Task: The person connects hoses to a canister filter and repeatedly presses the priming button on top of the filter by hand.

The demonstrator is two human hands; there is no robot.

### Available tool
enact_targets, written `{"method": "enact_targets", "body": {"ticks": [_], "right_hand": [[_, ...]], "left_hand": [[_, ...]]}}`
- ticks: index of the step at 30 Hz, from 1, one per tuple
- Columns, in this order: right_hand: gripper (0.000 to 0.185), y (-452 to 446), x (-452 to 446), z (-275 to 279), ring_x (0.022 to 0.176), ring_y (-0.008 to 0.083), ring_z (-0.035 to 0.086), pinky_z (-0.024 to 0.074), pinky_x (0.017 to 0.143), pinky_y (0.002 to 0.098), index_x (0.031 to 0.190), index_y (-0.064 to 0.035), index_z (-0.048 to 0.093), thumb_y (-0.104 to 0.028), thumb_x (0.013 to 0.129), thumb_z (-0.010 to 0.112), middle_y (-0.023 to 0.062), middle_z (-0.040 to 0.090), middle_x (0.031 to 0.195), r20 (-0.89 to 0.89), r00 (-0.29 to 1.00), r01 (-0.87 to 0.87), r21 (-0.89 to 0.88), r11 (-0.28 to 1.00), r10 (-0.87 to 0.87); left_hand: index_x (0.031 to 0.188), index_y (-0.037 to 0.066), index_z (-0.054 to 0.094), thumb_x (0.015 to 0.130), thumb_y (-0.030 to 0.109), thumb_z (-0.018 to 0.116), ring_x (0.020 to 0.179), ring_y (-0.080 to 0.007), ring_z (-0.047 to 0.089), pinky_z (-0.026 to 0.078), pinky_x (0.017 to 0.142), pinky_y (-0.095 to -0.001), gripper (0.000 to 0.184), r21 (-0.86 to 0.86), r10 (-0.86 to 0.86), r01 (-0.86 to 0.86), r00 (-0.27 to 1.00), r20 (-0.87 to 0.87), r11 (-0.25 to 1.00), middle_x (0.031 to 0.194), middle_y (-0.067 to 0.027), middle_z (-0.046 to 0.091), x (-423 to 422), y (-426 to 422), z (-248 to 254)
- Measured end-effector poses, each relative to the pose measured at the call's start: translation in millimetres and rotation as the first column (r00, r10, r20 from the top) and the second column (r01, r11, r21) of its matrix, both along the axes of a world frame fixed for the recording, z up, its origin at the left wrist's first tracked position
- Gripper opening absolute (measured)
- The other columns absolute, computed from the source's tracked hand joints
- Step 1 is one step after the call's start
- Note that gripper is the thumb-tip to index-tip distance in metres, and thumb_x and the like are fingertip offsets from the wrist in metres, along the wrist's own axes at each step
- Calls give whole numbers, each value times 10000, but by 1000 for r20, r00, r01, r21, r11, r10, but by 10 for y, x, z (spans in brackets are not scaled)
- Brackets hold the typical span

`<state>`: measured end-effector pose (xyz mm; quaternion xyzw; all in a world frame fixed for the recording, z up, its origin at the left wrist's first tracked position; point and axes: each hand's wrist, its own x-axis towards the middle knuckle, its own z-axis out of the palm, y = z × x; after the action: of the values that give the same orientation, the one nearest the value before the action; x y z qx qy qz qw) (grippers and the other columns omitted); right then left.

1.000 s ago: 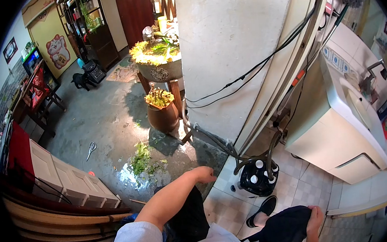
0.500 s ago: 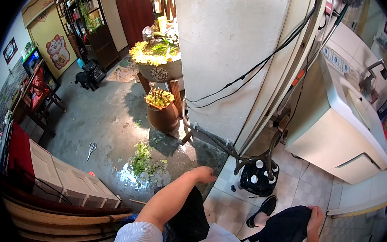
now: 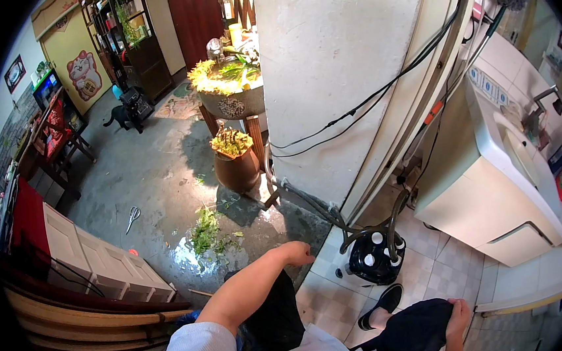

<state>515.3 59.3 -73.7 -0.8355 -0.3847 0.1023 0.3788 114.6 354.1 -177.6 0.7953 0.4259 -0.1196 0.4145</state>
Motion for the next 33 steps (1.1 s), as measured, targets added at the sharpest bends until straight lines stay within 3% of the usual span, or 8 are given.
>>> {"method": "enact_targets", "body": {"ticks": [7, 9, 16, 19, 21, 33], "right_hand": [[300, -1, 6, -9, 698, 203, 555, 425, 683, 307, 784, 35, 602, -165, 869, 396, 117, 605, 719, -11, 1000, 8, 1, 1000, -8], [299, -1, 2, -5, 698, 202, 555, 425, 683, 306, 786, 34, 603, -165, 870, 396, 118, 606, 722, -17, 1000, 11, -1, 1000, -11], [300, -1, 1, 8, 702, 197, 555, 424, 684, 303, 789, 33, 603, -167, 876, 397, 116, 610, 730, -2, 1000, 7, -15, 1000, -7], [303, -5, 2, 6, 703, 203, 556, 424, 686, 307, 786, 35, 603, -169, 872, 396, 120, 609, 730, -6, 1000, 5, -10, 1000, -5], [304, -8, 11, -1, 705, 205, 557, 425, 687, 310, 784, 35, 602, -171, 869, 396, 122, 609, 731, 3, 1000, 8, -18, 1000, -8], [298, -13, 18, -15, 709, 208, 556, 424, 686, 310, 775, 35, 599, -163, 867, 396, 122, 609, 732, 4, 1000, 9, -11, 1000, -9]], "left_hand": [[852, 36, 617, 797, 429, 550, 627, -241, 607, 455, 597, -380, 403, 1, 13, -13, 1000, -2, 1000, 664, -110, 619, -5, -20, 57], [739, 20, 642, 769, 384, 516, 636, -282, 609, 467, 613, -395, 387, 40, 28, -29, 999, 39, 999, 616, -130, 615, -5, -30, 25], [716, 22, 643, 774, 390, 502, 617, -277, 606, 466, 601, -392, 398, 47, 36, -38, 999, 39, 998, 584, -122, 604, -6, -39, 72], [763, 22, 649, 773, 391, 514, 680, -294, 612, 470, 638, -398, 393, -2, 40, -40, 999, 7, 999, 665, -142, 626, -1, -38, 124], [855, 33, 615, 793, 411, 562, 645, -242, 611, 458, 602, -374, 387, 52, 17, -18, 1000, 15, 998, 686, -123, 619, -6, -40, 130], [856, 38, 615, 789, 415, 565, 624, -238, 608, 458, 589, -372, 386, 46, 28, -29, 999, 27, 999, 671, -117, 615, -10, -34, 61]]}}
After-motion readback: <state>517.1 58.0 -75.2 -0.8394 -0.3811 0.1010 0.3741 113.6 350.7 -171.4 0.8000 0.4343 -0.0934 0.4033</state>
